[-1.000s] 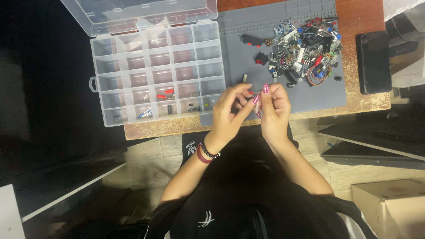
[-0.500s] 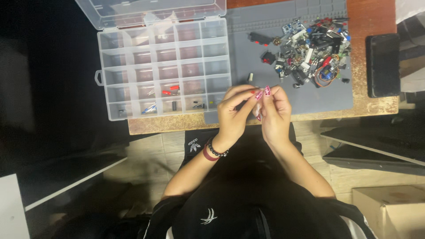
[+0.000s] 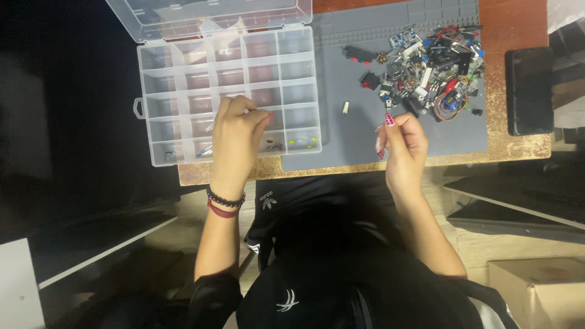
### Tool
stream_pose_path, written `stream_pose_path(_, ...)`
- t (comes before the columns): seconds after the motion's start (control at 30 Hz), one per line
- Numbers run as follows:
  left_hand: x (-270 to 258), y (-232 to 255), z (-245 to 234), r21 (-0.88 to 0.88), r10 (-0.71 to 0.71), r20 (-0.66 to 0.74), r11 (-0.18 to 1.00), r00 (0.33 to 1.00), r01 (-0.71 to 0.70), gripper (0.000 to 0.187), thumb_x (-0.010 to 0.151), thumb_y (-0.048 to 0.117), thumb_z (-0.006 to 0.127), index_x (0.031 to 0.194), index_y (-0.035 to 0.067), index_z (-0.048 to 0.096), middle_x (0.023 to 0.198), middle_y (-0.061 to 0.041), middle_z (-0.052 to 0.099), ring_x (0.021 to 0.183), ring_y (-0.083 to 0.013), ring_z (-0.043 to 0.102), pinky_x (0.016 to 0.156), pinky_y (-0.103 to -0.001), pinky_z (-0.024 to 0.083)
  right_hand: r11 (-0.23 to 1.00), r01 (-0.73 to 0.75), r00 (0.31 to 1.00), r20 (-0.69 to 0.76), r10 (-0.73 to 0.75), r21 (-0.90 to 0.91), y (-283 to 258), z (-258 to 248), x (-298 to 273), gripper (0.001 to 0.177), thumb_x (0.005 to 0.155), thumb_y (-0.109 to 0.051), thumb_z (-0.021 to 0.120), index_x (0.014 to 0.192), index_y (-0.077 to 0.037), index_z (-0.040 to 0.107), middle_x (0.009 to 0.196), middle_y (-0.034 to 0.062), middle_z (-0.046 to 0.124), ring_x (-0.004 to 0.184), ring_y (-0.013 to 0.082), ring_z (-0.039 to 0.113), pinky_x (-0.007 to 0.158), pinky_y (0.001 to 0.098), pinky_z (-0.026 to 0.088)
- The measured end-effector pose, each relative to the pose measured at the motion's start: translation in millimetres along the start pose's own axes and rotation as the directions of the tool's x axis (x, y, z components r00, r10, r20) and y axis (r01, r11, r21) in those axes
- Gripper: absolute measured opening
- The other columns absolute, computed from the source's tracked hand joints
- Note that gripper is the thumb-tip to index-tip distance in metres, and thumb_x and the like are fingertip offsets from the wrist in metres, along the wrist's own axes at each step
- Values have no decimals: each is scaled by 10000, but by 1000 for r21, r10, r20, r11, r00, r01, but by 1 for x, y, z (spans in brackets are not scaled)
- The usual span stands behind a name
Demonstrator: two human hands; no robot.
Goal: The person sorts a pile of small electronic components, such as wires, connectors, and circuit boards, from a gray mat into the compartments of a clear plastic organizer box. They pick up items one by one, inspect them, and place them into the appropriate sections of the box.
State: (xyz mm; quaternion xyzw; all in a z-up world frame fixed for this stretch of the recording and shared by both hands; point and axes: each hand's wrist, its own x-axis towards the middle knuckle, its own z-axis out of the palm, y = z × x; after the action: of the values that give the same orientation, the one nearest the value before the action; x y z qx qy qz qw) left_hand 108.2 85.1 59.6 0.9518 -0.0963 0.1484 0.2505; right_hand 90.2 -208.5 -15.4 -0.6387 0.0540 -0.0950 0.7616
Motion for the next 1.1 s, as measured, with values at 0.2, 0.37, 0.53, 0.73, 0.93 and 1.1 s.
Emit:
stream_pose_path(0.2,0,-17,18,163,-110,205,984,972,77,58,810,136,849,860,147,820,859,-66,628,892,-263,598,809,-365,523,999,10,1000,6,-10,-47,-7,-5,-2,217,1091,-72,576,879,-28,576,634,89,510,540,130,515,529,233,420)
stream_pose_path(0.37,6,-13,16,252,-114,239,966,964,51,72,810,147,846,875,168,826,855,-56,639,893,-256,598,806,-377,512,994,38,999,6,-38,-106,-4,-19,5,188,1084,-33,591,897,-15,596,655,113,550,575,157,548,571,265,446)
stream_pose_path(0.53,-1,-4,-2,292,-75,246,956,966,0,122,846,170,840,967,165,824,894,-60,622,926,-247,596,841,-409,521,938,170,985,70,-156,-303,-32,-54,58,118,1071,53,629,966,2,632,743,141,625,691,224,616,716,340,507)
stream_pose_path(0.73,-22,5,-9,53,-57,287,998,956,43,337,940,248,724,1232,79,717,1241,-150,643,1149,-380,569,929,-557,484,475,530,848,433,-306,-703,-51,-109,172,117,1180,-70,728,1157,-16,627,1142,122,702,966,245,632,735,365,426)
stream_pose_path(0.93,-37,22,-11,-109,22,241,994,970,5,327,947,224,705,1221,48,683,1337,-154,611,1224,-388,565,1038,-549,499,452,481,847,532,-18,-751,-24,-125,247,236,1030,-114,921,1076,-35,704,1078,96,648,857,226,573,727,364,441)
stream_pose_path(1.1,-45,26,-11,-214,55,233,977,971,-5,310,973,196,673,1223,12,674,1270,-132,614,1160,-334,584,1003,-471,498,312,416,804,506,314,-854,-28,-107,251,155,1053,-144,689,1144,-19,703,1178,175,561,1087,305,548,859,440,481)
